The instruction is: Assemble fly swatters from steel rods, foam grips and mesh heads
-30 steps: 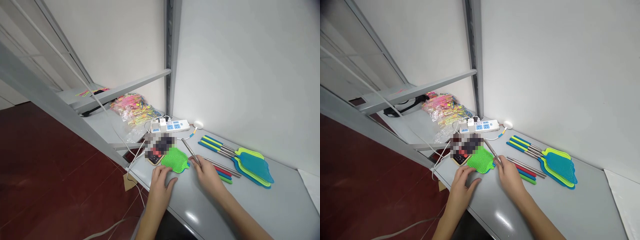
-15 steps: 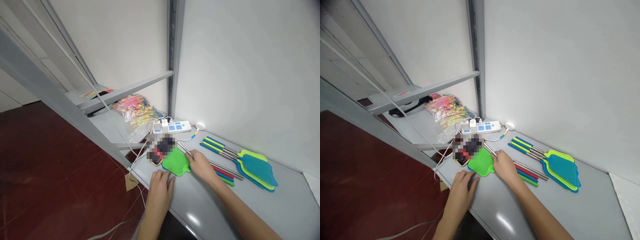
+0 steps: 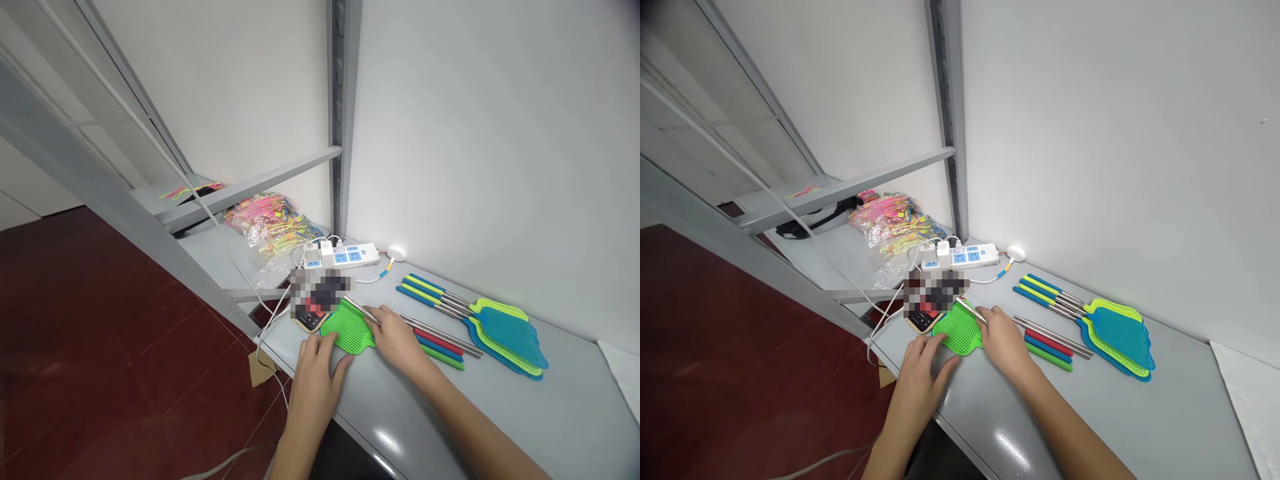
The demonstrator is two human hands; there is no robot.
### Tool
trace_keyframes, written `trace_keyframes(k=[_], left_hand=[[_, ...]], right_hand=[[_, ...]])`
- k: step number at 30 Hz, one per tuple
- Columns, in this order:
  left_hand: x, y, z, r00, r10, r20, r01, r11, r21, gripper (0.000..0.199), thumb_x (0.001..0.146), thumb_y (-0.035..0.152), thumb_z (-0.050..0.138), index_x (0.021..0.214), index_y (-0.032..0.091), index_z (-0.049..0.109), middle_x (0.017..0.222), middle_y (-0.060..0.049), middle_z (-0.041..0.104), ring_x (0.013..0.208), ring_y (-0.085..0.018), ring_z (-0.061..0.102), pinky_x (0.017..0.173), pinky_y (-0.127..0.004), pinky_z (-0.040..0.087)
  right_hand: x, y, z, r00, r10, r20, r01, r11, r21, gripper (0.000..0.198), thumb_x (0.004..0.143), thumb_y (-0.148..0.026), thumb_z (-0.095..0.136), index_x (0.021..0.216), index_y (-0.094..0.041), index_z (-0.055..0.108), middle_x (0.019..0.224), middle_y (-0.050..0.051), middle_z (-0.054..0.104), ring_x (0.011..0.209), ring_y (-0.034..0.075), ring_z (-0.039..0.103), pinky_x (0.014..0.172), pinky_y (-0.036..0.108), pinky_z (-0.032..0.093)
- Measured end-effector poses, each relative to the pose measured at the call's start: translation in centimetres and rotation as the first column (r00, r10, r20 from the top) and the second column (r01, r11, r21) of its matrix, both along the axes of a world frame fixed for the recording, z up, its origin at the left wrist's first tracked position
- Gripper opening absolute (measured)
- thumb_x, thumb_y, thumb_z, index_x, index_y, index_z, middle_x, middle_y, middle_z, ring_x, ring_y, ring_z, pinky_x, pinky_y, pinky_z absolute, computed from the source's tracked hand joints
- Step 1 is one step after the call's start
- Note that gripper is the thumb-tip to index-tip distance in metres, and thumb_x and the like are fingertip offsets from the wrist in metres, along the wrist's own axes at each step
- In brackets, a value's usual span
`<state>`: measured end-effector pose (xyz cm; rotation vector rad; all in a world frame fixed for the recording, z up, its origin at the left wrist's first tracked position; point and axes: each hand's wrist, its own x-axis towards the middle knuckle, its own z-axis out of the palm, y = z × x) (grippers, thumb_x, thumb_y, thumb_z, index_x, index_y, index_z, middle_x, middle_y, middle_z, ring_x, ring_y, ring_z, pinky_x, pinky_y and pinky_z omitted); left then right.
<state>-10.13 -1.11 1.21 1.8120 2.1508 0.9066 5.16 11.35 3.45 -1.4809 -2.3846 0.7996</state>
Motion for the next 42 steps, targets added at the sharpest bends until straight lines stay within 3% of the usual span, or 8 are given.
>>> trace_keyframes(k=[4,14,21,25,28,31,36,42], left_hand=[[0.1,0.5,-0.4,0.994,-0.034,-0.100,0.041,0.997,0.069,0.042,0.085,0.032,0.070,0.126,0.029,0.061,0.120,-0.009,0.051,0.107,-0.029,0.048,0.092,-0.048,0.047],[0.3,1.2,-0.4,0.993,0.029,-0.114,-0.018,0.995,0.098,0.032,0.084,0.034,0.071,0.113,0.023,0.067,0.120,-0.010,0.055,0.110,-0.030,0.047,0.094,-0.050,0.045],[0.5,2.2,1.4,0.978,-0.086,0.190,0.055,0.985,0.161,0.045,0.094,0.036,0.055,0.136,0.024,0.046,0.123,-0.010,0.056,0.112,-0.026,0.052,0.097,-0.045,0.044],[2.8,3.6,3.2,0.893,-0.170,0.417,0.114,0.981,0.156,0.043,0.098,0.035,0.047,0.139,0.023,0.042,0.116,-0.009,0.059,0.098,-0.021,0.059,0.087,-0.036,0.048],[4.9,4.3,3.9,0.850,-0.300,0.433,0.259,0.954,0.153,0.025,0.098,0.035,0.046,0.112,0.022,0.063,0.096,-0.005,0.064,0.088,-0.019,0.060,0.080,-0.031,0.046],[6.4,4.2,3.8,0.749,-0.334,0.573,0.322,0.938,0.125,0.027,0.097,0.038,0.048,0.089,0.020,0.066,0.075,-0.001,0.060,0.072,-0.016,0.057,0.069,-0.027,0.044],[7.8,3.4,3.9,0.554,-0.328,0.766,0.349,0.926,0.144,0.033,0.095,0.041,0.051,0.119,0.021,0.059,0.084,-0.002,0.061,0.072,-0.014,0.057,0.070,-0.027,0.047],[8.7,2.8,5.0,0.694,-0.414,0.589,0.464,0.883,0.074,0.019,0.092,0.036,0.058,0.100,0.024,0.069,0.091,-0.002,0.067,0.082,-0.017,0.059,0.074,-0.027,0.045]], right_hand=[[-0.2,0.3,-0.1,1.000,0.008,-0.022,-0.009,1.000,-0.014,0.039,0.097,-0.027,0.042,0.131,-0.032,0.061,0.096,0.007,0.062,0.094,0.023,0.062,0.074,0.027,0.038],[1.3,0.1,0.6,0.968,-0.069,-0.240,0.053,0.996,-0.073,0.039,0.100,-0.038,0.037,0.124,-0.020,0.061,0.111,0.010,0.068,0.107,0.024,0.061,0.090,0.032,0.043],[5.9,-3.6,2.6,0.895,-0.154,-0.420,0.080,0.979,-0.187,0.034,0.096,-0.050,0.046,0.107,-0.023,0.063,0.103,0.004,0.070,0.097,0.022,0.064,0.081,0.030,0.048],[8.6,-6.1,3.7,0.911,-0.136,-0.389,0.058,0.977,-0.206,0.034,0.097,-0.050,0.043,0.101,-0.025,0.065,0.092,0.003,0.070,0.086,0.022,0.064,0.074,0.031,0.048],[11.1,-7.6,4.5,0.933,-0.091,-0.348,0.052,0.991,-0.121,0.030,0.097,-0.046,0.047,0.110,-0.028,0.066,0.104,0.004,0.070,0.098,0.023,0.063,0.084,0.033,0.048],[14.1,-8.8,5.0,0.950,-0.083,-0.300,0.064,0.995,-0.073,0.032,0.098,-0.043,0.046,0.122,-0.032,0.063,0.110,0.005,0.069,0.099,0.023,0.063,0.084,0.034,0.049],[17.7,-10.8,5.7,0.966,-0.105,-0.236,0.095,0.994,-0.053,0.035,0.097,-0.042,0.047,0.126,-0.034,0.065,0.079,0.003,0.067,0.071,0.020,0.062,0.064,0.030,0.049],[18.8,-11.9,5.8,0.930,-0.214,-0.300,0.205,0.977,-0.062,0.028,0.090,-0.042,0.060,0.115,-0.034,0.071,0.083,0.001,0.070,0.074,0.019,0.064,0.064,0.029,0.051]])
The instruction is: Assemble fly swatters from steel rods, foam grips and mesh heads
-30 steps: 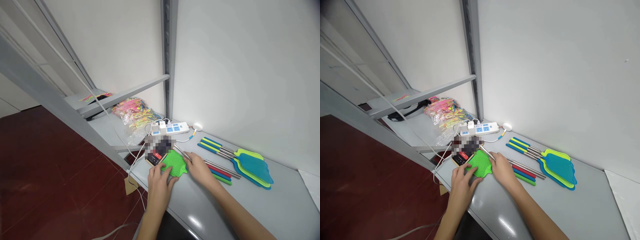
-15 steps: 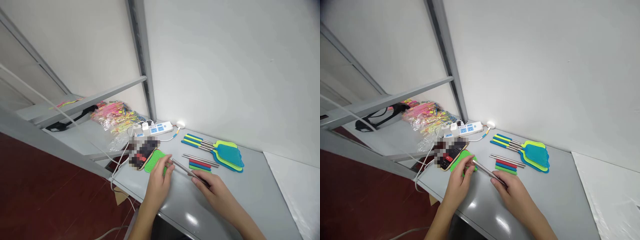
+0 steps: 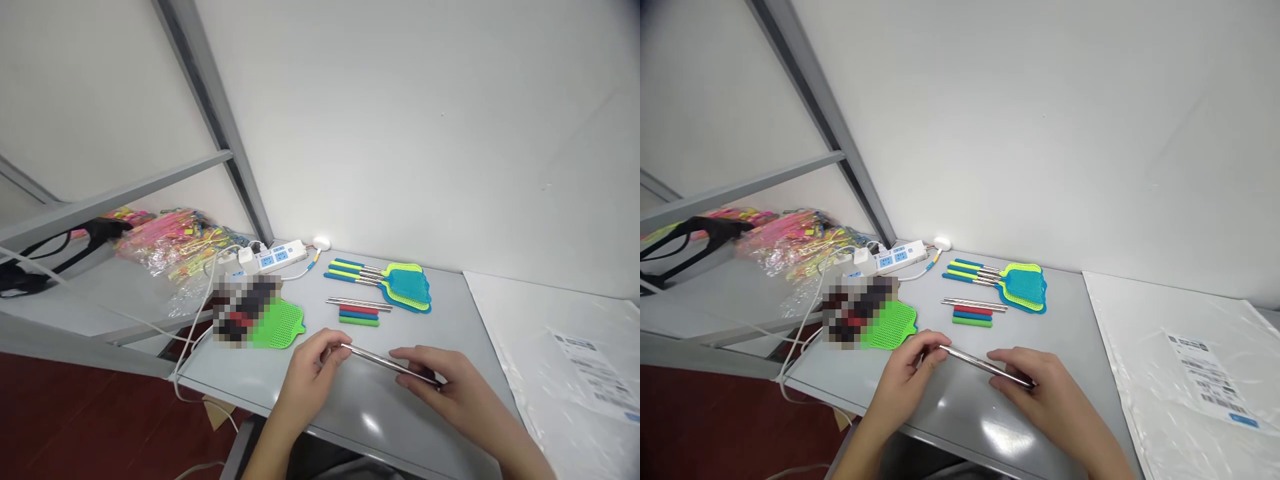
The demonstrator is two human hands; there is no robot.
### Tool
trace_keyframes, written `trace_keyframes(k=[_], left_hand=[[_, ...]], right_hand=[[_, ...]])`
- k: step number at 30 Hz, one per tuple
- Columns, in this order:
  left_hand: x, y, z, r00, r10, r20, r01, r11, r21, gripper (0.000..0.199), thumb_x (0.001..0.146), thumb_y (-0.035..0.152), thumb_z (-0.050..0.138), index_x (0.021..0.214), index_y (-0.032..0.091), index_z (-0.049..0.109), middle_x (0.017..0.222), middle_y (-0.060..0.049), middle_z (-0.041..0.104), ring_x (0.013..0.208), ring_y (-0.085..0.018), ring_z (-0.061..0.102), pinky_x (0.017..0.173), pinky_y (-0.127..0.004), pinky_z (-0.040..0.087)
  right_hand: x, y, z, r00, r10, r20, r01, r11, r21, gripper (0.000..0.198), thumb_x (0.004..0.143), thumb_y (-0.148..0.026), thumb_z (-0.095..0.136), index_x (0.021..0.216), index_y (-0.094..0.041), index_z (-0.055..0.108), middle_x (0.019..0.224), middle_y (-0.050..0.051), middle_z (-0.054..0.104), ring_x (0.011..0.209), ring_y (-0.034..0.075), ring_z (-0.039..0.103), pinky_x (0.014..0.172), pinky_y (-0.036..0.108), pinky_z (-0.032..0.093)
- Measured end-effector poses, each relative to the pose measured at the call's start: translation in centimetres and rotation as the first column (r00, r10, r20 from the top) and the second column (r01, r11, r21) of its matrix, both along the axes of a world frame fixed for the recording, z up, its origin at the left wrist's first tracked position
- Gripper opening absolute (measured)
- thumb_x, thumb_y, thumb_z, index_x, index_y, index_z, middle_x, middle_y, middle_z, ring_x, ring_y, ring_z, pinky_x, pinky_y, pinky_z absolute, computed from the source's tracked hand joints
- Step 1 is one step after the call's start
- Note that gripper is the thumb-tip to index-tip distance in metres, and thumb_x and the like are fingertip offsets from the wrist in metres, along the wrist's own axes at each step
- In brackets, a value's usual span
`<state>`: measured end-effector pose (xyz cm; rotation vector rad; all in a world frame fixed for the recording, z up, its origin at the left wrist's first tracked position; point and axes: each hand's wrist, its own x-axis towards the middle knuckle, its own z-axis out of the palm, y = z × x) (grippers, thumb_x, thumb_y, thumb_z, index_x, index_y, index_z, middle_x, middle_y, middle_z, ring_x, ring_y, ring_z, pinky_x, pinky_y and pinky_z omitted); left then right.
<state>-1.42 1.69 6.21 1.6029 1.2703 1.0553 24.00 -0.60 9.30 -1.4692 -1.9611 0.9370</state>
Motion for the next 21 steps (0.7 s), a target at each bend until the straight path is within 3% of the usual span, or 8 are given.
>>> trace_keyframes(k=[3,6,9,13,18,21], left_hand=[[-0.6,0.0,-0.3,0.996,0.082,-0.030,-0.080,0.995,0.058,0.017,0.092,0.036,0.057,0.096,0.023,0.069,0.085,-0.001,0.066,0.078,-0.016,0.058,0.072,-0.027,0.045],[-1.1,0.0,-0.7,0.991,0.134,-0.028,-0.132,0.989,0.069,0.019,0.090,0.037,0.059,0.095,0.021,0.068,0.083,-0.002,0.065,0.075,-0.016,0.058,0.070,-0.027,0.046],[-0.7,0.1,-0.9,0.987,0.161,0.008,-0.161,0.986,0.044,0.021,0.089,0.038,0.059,0.094,0.020,0.068,0.079,-0.002,0.065,0.073,-0.016,0.060,0.069,-0.027,0.048],[0.5,0.1,-1.4,0.980,0.181,0.078,-0.179,0.984,-0.025,0.022,0.089,0.039,0.058,0.089,0.019,0.067,0.072,-0.001,0.064,0.069,-0.016,0.061,0.065,-0.026,0.048],[1.9,0.2,-1.8,0.986,0.094,0.135,-0.075,0.987,-0.139,0.024,0.091,0.040,0.055,0.089,0.018,0.064,0.070,0.000,0.061,0.069,-0.015,0.058,0.065,-0.025,0.046],[4.1,0.1,-1.7,0.979,-0.005,0.203,0.050,0.974,-0.221,0.021,0.092,0.038,0.054,0.089,0.019,0.062,0.071,0.001,0.059,0.070,-0.015,0.056,0.066,-0.025,0.044]], right_hand=[[1.1,-0.4,-0.2,0.985,-0.109,-0.137,0.106,0.994,-0.033,0.024,0.085,-0.042,0.067,0.105,-0.030,0.074,0.085,0.002,0.072,0.075,0.020,0.066,0.068,0.031,0.054],[1.8,-0.7,-0.5,0.924,-0.207,-0.320,0.167,0.975,-0.148,0.019,0.084,-0.040,0.069,0.094,-0.024,0.072,0.083,0.005,0.073,0.076,0.021,0.070,0.074,0.034,0.056],[1.6,-0.9,-1.1,0.813,-0.303,-0.497,0.218,0.950,-0.221,0.018,0.082,-0.039,0.073,0.083,-0.022,0.068,0.072,0.004,0.072,0.072,0.022,0.071,0.071,0.035,0.057],[1.1,-1.1,-2.4,0.656,-0.384,-0.650,0.315,0.922,-0.226,0.017,0.077,-0.035,0.077,0.077,-0.021,0.067,0.064,0.002,0.068,0.061,0.020,0.069,0.062,0.034,0.058],[0.8,-1.2,-3.5,0.609,-0.436,-0.663,0.449,0.878,-0.166,0.016,0.077,-0.034,0.078,0.079,-0.022,0.068,0.061,0.001,0.063,0.054,0.017,0.063,0.055,0.031,0.054],[-0.8,-0.3,-3.3,0.564,-0.459,-0.687,0.548,0.830,-0.105,0.018,0.082,-0.039,0.071,0.092,-0.025,0.065,0.070,0.000,0.062,0.059,0.015,0.060,0.056,0.028,0.051]])
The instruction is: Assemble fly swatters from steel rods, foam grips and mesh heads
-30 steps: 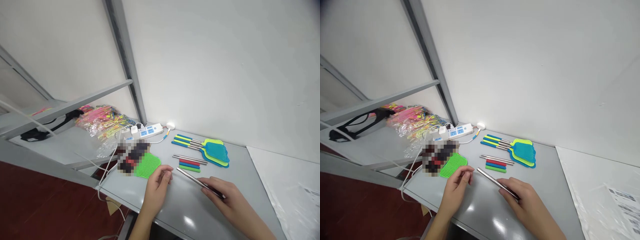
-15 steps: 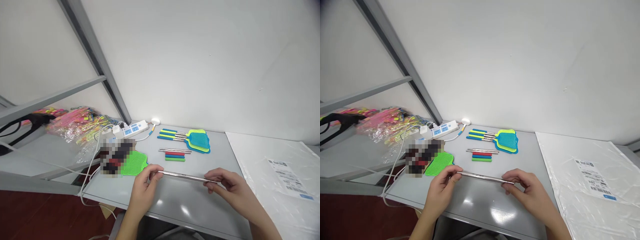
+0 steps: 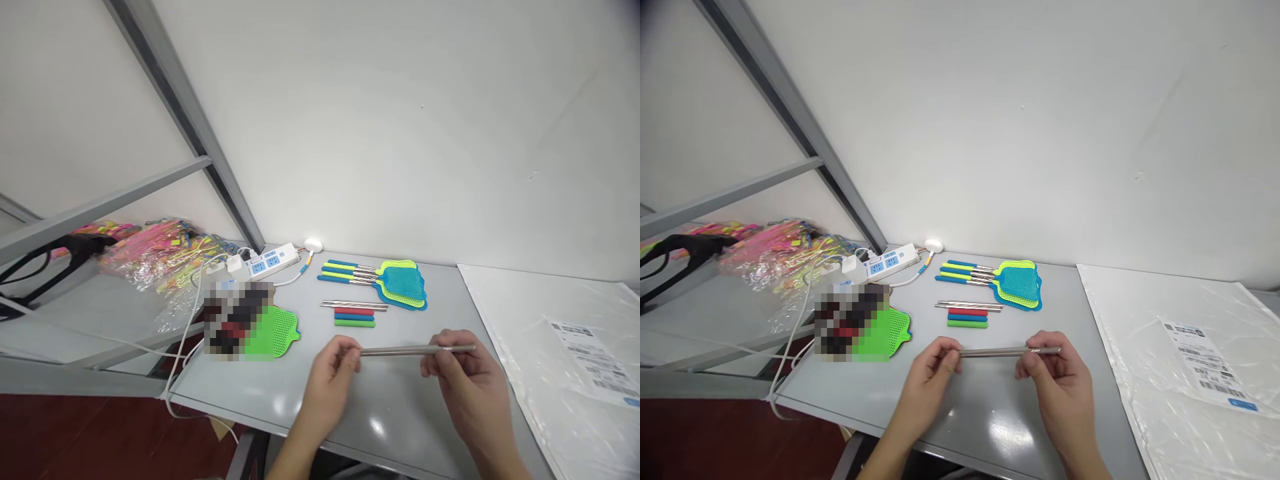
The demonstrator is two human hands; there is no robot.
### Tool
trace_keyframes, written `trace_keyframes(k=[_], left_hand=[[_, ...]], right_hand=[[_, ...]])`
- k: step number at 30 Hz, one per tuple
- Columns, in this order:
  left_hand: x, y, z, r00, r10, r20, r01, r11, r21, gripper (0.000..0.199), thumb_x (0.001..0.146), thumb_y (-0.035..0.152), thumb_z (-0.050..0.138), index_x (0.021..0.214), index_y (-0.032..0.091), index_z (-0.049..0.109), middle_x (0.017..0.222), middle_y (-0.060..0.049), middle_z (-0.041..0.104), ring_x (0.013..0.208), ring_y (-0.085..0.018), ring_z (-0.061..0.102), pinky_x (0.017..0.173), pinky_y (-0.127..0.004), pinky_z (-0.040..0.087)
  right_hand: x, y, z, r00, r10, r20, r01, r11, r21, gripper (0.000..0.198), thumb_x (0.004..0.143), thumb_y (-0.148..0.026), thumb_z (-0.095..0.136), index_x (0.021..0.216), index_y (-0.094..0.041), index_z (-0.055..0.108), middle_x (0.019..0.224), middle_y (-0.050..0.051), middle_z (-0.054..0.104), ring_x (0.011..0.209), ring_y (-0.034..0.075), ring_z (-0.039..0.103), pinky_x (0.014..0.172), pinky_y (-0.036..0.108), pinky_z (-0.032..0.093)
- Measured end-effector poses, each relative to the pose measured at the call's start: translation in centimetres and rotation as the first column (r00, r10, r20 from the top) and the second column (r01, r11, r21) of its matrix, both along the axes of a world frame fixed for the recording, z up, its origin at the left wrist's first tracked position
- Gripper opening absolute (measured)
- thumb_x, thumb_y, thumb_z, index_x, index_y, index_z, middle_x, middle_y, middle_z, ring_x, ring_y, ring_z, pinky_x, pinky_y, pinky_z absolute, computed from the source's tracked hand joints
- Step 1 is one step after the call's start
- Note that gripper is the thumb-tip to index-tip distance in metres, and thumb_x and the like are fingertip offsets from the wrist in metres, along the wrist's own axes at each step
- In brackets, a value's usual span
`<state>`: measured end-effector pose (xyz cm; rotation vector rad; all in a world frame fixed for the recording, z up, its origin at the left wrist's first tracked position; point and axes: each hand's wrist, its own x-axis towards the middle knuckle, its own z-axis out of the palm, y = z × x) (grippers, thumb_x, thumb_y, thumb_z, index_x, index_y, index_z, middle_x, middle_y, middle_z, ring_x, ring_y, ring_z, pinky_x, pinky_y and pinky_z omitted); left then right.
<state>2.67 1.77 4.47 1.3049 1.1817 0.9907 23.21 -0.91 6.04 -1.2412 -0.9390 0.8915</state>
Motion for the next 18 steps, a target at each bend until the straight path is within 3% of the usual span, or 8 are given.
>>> trace_keyframes(k=[3,7,9,11,14,18], left_hand=[[2.6,-0.1,0.1,0.993,-0.101,0.053,0.102,0.995,-0.019,0.019,0.094,0.037,0.052,0.090,0.019,0.059,0.077,0.000,0.061,0.073,-0.015,0.056,0.067,-0.026,0.043],[3.5,0.5,0.1,0.988,-0.121,-0.099,0.135,0.980,0.145,0.016,0.096,0.032,0.050,0.101,0.021,0.060,0.100,-0.005,0.066,0.093,-0.020,0.059,0.082,-0.033,0.046],[2.6,1.0,-0.1,0.970,-0.061,-0.237,0.127,0.953,0.275,0.017,0.095,0.026,0.051,0.109,0.021,0.060,0.111,-0.007,0.064,0.105,-0.023,0.055,0.092,-0.038,0.044],[1.4,1.5,-0.5,0.929,0.012,-0.370,0.134,0.921,0.366,0.022,0.096,0.023,0.048,0.115,0.020,0.058,0.114,-0.008,0.062,0.109,-0.025,0.052,0.094,-0.043,0.043],[0.1,1.9,-1.4,0.836,0.110,-0.537,0.151,0.896,0.419,0.026,0.097,0.021,0.044,0.120,0.019,0.056,0.116,-0.009,0.062,0.109,-0.027,0.050,0.093,-0.047,0.043],[-0.1,1.8,-2.4,0.741,0.166,-0.650,0.174,0.888,0.426,0.035,0.095,0.019,0.046,0.129,0.019,0.052,0.133,-0.011,0.055,0.122,-0.031,0.044,0.100,-0.052,0.039]], right_hand=[[-2.3,1.6,0.9,0.985,-0.008,0.170,0.012,1.000,-0.019,0.022,0.089,-0.043,0.061,0.103,-0.026,0.063,0.092,0.004,0.065,0.079,0.018,0.063,0.070,0.029,0.052],[-4.3,4.4,2.2,0.870,0.256,0.422,-0.214,0.966,-0.143,0.031,0.097,-0.046,0.041,0.107,-0.024,0.061,0.090,0.004,0.067,0.076,0.019,0.063,0.068,0.029,0.051],[-4.6,6.4,2.4,0.754,0.335,0.565,-0.263,0.942,-0.208,0.035,0.099,-0.044,0.036,0.120,-0.024,0.055,0.090,0.005,0.068,0.072,0.019,0.063,0.065,0.030,0.049],[-4.6,8.6,2.2,0.581,0.366,0.727,-0.267,0.930,-0.254,0.040,0.100,-0.041,0.031,0.133,-0.022,0.045,0.091,0.006,0.069,0.070,0.021,0.063,0.063,0.032,0.048],[-4.5,12.0,1.1,0.316,0.429,0.846,-0.348,0.882,-0.317,0.036,0.101,-0.034,0.028,0.127,-0.019,0.047,0.099,0.010,0.070,0.079,0.024,0.066,0.065,0.034,0.047],[-4.4,15.1,-0.6,0.195,0.463,0.865,-0.469,0.818,-0.332,0.023,0.098,-0.030,0.041,0.109,-0.023,0.059,0.106,0.008,0.069,0.095,0.025,0.064,0.076,0.035,0.047]])
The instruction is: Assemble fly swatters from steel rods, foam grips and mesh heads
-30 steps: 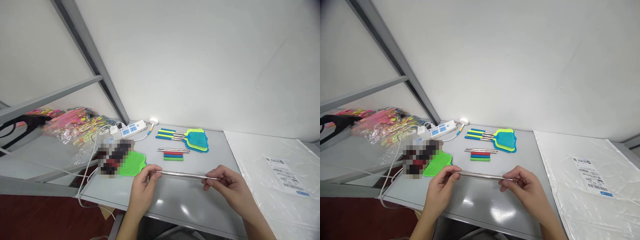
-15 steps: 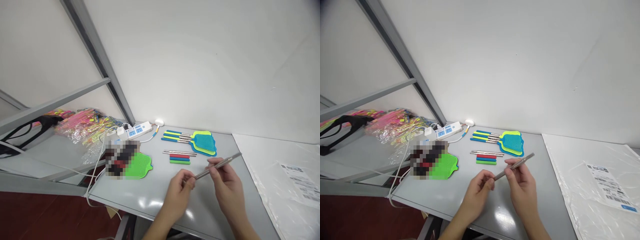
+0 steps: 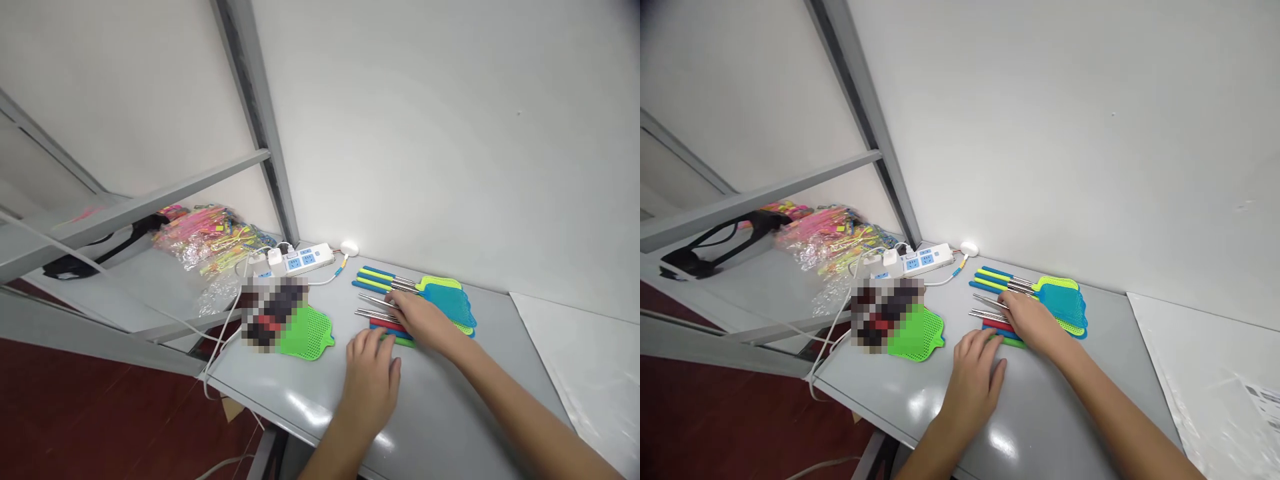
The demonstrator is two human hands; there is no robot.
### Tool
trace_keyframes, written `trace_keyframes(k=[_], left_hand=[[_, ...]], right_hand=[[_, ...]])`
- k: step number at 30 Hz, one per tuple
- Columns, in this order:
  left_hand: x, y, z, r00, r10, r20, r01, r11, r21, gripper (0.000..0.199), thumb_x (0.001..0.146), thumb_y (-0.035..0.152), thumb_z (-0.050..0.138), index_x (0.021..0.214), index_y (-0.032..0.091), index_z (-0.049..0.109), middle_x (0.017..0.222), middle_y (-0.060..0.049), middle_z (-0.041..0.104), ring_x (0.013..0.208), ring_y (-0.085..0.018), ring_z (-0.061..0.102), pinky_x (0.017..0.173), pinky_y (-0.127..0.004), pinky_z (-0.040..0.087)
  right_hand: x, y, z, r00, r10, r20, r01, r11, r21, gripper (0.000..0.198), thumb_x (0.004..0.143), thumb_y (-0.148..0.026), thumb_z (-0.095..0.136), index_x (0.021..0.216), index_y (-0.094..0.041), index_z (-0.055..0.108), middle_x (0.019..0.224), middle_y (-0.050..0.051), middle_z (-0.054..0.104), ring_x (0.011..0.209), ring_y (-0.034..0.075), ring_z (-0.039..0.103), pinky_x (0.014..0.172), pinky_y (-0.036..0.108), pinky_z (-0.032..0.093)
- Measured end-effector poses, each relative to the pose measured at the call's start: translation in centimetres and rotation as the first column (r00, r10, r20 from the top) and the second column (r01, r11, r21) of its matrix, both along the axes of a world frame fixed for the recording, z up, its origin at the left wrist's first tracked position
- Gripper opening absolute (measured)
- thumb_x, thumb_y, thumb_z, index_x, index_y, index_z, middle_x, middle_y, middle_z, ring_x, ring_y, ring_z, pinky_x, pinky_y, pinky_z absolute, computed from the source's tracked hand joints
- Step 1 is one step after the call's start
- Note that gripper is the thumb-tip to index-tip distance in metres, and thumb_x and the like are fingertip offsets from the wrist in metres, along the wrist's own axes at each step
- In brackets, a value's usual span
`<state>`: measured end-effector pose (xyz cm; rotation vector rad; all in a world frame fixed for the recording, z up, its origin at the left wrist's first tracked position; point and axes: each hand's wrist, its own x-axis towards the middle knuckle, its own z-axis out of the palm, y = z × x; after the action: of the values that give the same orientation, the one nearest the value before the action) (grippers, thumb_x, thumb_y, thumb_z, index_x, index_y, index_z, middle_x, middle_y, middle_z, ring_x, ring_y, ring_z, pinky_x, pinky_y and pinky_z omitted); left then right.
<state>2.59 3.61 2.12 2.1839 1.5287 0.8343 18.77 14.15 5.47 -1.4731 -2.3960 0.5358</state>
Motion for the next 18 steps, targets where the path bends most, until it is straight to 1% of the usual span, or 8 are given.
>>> trace_keyframes(k=[3,6,9,13,18], left_hand=[[0.2,-0.1,-0.3,0.998,0.007,-0.057,-0.008,1.000,-0.012,0.041,0.094,0.022,0.048,0.134,0.020,0.050,0.146,-0.013,0.044,0.131,-0.033,0.039,0.103,-0.054,0.037],[0.2,0.0,-0.7,0.997,0.039,-0.070,-0.041,0.999,-0.028,0.046,0.094,0.027,0.049,0.140,0.022,0.046,0.154,-0.015,0.032,0.139,-0.034,0.032,0.107,-0.056,0.035],[0.1,0.1,-1.2,0.996,0.056,-0.063,-0.059,0.997,-0.051,0.049,0.096,0.031,0.047,0.144,0.021,0.042,0.157,-0.016,0.027,0.144,-0.035,0.024,0.110,-0.057,0.032],[0.1,0.3,-1.7,0.995,0.096,-0.029,-0.097,0.993,-0.067,0.052,0.097,0.032,0.043,0.147,0.019,0.037,0.161,-0.017,0.018,0.147,-0.034,0.018,0.112,-0.057,0.029],[0.1,0.3,-1.6,0.992,0.125,0.017,-0.122,0.987,-0.107,0.054,0.098,0.033,0.041,0.149,0.018,0.031,0.163,-0.017,0.008,0.149,-0.033,0.013,0.112,-0.056,0.029]], right_hand=[[0.3,0.9,-0.8,0.998,0.059,0.010,-0.059,0.998,0.011,0.023,0.097,-0.030,0.042,0.107,-0.024,0.062,0.108,0.007,0.067,0.097,0.024,0.062,0.079,0.035,0.047],[0.7,1.2,-1.3,0.997,0.083,0.005,-0.083,0.996,0.015,0.025,0.098,-0.030,0.042,0.107,-0.025,0.065,0.108,0.006,0.066,0.099,0.023,0.061,0.084,0.036,0.047],[1.0,1.2,-1.5,0.996,0.086,-0.007,-0.086,0.996,0.010,0.026,0.098,-0.029,0.042,0.105,-0.025,0.066,0.106,0.006,0.066,0.099,0.023,0.060,0.085,0.037,0.047],[1.3,1.0,-1.7,0.996,0.080,-0.032,-0.080,0.997,0.007,0.027,0.098,-0.029,0.042,0.106,-0.026,0.068,0.105,0.006,0.066,0.100,0.023,0.060,0.086,0.038,0.047],[1.8,0.3,-2.1,0.995,0.071,-0.070,-0.071,0.997,-0.001,0.030,0.098,-0.026,0.041,0.109,-0.026,0.069,0.103,0.007,0.066,0.097,0.024,0.060,0.083,0.039,0.048]])
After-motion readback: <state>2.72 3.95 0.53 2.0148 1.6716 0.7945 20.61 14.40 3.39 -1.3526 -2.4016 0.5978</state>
